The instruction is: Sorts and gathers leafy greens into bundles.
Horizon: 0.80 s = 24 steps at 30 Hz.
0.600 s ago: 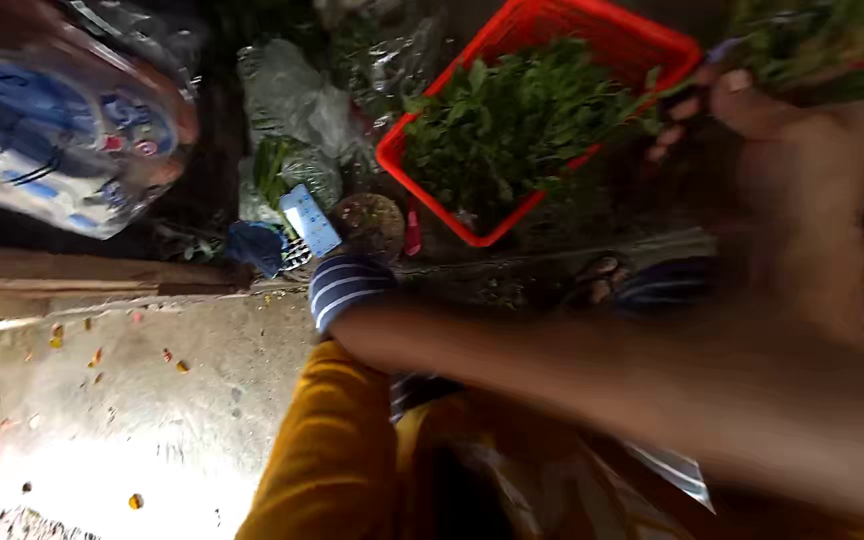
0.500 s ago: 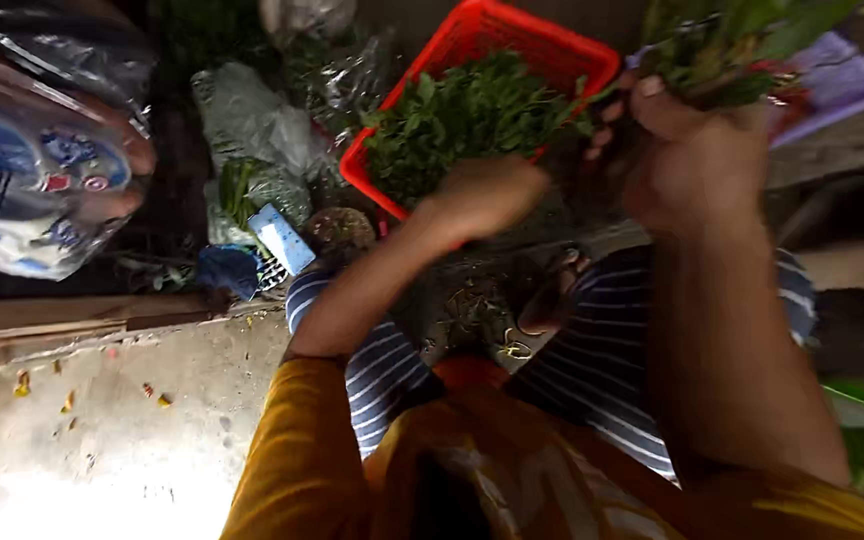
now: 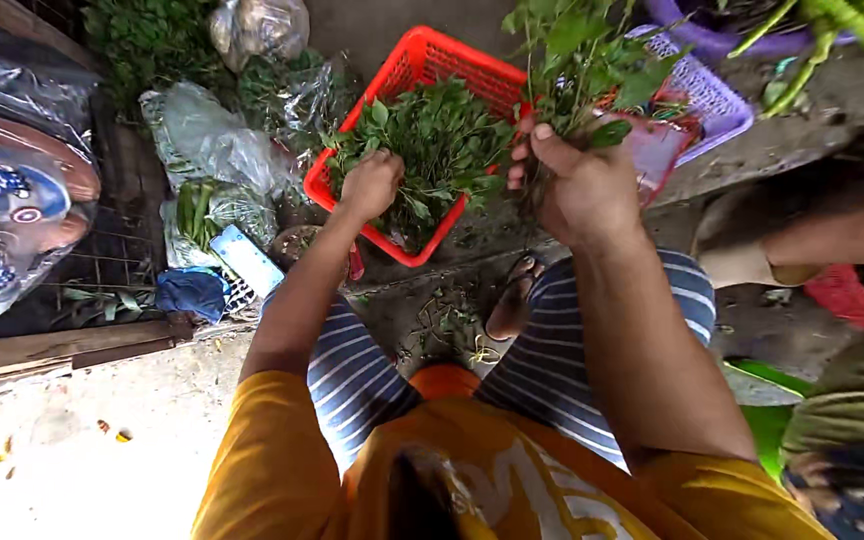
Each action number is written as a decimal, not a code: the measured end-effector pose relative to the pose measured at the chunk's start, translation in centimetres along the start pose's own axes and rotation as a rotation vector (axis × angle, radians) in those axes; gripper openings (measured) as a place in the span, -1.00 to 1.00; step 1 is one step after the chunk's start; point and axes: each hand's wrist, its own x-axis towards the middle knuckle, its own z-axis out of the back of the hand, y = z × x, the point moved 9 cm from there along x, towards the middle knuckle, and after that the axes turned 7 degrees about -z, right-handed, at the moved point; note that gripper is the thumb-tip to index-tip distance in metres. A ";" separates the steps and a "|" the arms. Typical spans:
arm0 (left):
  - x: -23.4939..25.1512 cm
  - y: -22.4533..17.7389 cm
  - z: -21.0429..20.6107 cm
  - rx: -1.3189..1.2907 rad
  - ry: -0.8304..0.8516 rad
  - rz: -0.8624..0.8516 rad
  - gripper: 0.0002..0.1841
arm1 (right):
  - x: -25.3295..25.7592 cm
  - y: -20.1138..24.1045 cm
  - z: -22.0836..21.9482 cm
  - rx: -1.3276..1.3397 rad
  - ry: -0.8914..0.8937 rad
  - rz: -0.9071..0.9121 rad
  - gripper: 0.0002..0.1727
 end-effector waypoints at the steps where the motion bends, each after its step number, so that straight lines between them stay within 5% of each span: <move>1: -1.1 0.1 1.4 -0.093 -0.056 0.039 -0.72 | -0.1 0.0 0.0 0.005 0.000 -0.002 -0.86; 5: -6.6 0.0 5.8 -0.608 -0.368 0.153 -0.76 | -0.4 0.0 -0.4 0.031 -0.020 0.005 -0.88; 10: -9.8 -1.0 4.3 -1.300 -0.613 0.062 -0.88 | -0.8 -1.7 -2.3 0.032 -0.005 -0.019 -0.87; 24: -9.4 -3.4 3.0 -1.375 -0.630 -0.014 -0.83 | -1.0 -5.9 -7.5 0.094 0.067 -0.107 -0.87</move>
